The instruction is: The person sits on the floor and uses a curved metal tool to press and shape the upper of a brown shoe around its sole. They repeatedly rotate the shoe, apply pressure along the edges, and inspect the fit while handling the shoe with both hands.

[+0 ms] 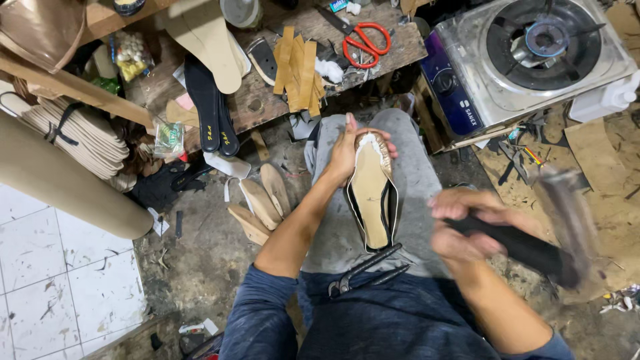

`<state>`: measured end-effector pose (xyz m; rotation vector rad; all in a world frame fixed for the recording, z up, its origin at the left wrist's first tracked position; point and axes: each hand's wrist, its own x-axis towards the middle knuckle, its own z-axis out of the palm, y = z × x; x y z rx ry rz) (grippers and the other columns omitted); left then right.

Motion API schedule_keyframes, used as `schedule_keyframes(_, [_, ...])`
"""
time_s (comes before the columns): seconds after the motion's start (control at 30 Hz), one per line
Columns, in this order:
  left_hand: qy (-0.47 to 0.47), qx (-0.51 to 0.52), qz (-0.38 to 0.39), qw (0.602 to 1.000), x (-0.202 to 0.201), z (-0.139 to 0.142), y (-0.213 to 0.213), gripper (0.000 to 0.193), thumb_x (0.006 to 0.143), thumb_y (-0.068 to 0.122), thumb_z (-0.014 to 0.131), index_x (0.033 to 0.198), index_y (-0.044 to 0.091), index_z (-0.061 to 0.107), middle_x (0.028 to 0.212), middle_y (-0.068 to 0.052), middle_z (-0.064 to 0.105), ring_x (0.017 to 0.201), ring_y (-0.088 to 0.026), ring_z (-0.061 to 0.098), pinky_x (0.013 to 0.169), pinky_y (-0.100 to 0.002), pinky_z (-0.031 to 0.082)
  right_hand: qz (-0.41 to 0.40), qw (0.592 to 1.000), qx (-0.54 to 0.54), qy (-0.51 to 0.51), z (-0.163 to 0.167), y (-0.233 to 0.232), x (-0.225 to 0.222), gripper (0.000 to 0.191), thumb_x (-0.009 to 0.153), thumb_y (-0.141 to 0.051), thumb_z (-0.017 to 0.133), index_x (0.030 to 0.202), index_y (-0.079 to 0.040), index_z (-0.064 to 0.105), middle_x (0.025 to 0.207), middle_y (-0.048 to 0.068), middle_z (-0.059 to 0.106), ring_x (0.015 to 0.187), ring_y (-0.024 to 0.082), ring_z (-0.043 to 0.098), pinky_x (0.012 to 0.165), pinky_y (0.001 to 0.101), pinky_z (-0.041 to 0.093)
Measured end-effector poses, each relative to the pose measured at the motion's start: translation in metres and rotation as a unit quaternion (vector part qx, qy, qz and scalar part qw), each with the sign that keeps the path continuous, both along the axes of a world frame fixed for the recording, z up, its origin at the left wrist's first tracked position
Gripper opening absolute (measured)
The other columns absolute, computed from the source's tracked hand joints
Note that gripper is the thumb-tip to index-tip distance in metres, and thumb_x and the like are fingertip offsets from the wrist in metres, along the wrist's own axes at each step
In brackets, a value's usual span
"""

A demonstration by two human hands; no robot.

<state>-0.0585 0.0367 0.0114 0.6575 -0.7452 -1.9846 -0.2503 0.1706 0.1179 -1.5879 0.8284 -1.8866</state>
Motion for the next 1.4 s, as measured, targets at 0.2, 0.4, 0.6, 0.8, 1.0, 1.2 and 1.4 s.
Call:
schedule_keyframes(0.2, [-0.028, 0.000, 0.049, 0.998, -0.004, 0.007, 0.002, 0.086, 0.102, 0.070, 0.021, 0.118, -0.005, 0.061, 0.100, -0.025, 0.072, 0.091, -0.037, 0.074, 0.087, -0.048, 0.060, -0.009, 0.811, 0.511, 0.283, 0.013, -0.015, -0.007, 0.035, 0.100, -0.025, 0.065, 0.131, -0.009, 0.059, 0.065, 0.018, 0.061, 0.053, 0.026, 0.059, 0.050, 0.0354, 0.047])
schedule_keyframes(0.4, [-0.037, -0.019, 0.017, 0.999, -0.002, -0.011, 0.000, 0.093, 0.102, 0.072, 0.019, 0.114, -0.009, 0.064, 0.098, -0.024, 0.072, 0.091, -0.036, 0.074, 0.084, -0.048, 0.061, 0.092, 0.986, 0.034, -0.138, 0.042, -0.007, 0.005, 0.031, 0.108, -0.034, 0.065, 0.120, -0.007, 0.056, 0.095, 0.008, 0.063, 0.070, 0.019, 0.059, 0.063, 0.0330, 0.053])
schedule_keyframes(0.6, [-0.307, -0.112, 0.165, 0.931, -0.005, -0.031, -0.004, 0.094, 0.106, 0.072, 0.024, 0.125, -0.011, 0.066, 0.115, -0.025, 0.070, 0.104, -0.039, 0.069, 0.094, -0.048, 0.051, 0.020, 0.883, 0.298, 0.361, 0.035, -0.038, 0.001, 0.031, 0.097, -0.024, 0.069, 0.109, 0.003, 0.062, 0.068, 0.012, 0.061, 0.057, 0.020, 0.061, 0.054, 0.0304, 0.046])
schedule_keyframes(0.8, [-0.005, -0.028, 0.020, 0.999, -0.003, -0.022, 0.000, 0.089, 0.105, 0.067, 0.019, 0.112, -0.010, 0.064, 0.097, -0.025, 0.073, 0.091, -0.038, 0.075, 0.085, -0.048, 0.061, 0.027, 0.997, 0.078, 0.000, 0.005, -0.013, 0.001, 0.030, 0.105, -0.029, 0.062, 0.106, 0.002, 0.061, 0.073, 0.007, 0.064, 0.060, 0.010, 0.064, 0.054, 0.0263, 0.049])
schedule_keyframes(1.0, [-0.283, -0.208, 0.152, 0.924, -0.003, -0.012, 0.001, 0.094, 0.111, 0.066, 0.017, 0.116, -0.011, 0.070, 0.110, -0.027, 0.074, 0.104, -0.038, 0.068, 0.099, -0.046, 0.050, -0.025, 0.899, 0.278, 0.339, -0.004, -0.018, -0.001, 0.033, 0.097, -0.024, 0.071, 0.099, 0.007, 0.061, 0.066, 0.011, 0.062, 0.054, 0.015, 0.061, 0.051, 0.0290, 0.047])
schedule_keyframes(1.2, [-0.011, -0.019, 0.028, 0.999, -0.005, -0.003, 0.007, 0.089, 0.105, 0.067, 0.020, 0.112, -0.010, 0.063, 0.096, -0.026, 0.073, 0.088, -0.037, 0.076, 0.084, -0.048, 0.063, 0.003, 0.995, 0.103, 0.017, 0.008, -0.002, 0.005, 0.024, 0.112, -0.027, 0.058, 0.112, -0.003, 0.057, 0.077, 0.004, 0.062, 0.055, 0.009, 0.060, 0.050, 0.0236, 0.048])
schedule_keyframes(1.4, [-0.016, -0.033, 0.040, 0.999, -0.005, 0.003, 0.006, 0.082, 0.105, 0.065, 0.023, 0.113, -0.006, 0.062, 0.095, -0.024, 0.073, 0.084, -0.035, 0.075, 0.077, -0.047, 0.062, -0.003, 0.894, 0.416, 0.168, 0.012, 0.003, 0.007, 0.031, 0.100, -0.023, 0.063, 0.117, 0.004, 0.061, 0.062, 0.003, 0.060, 0.046, 0.012, 0.056, 0.042, 0.0279, 0.044])
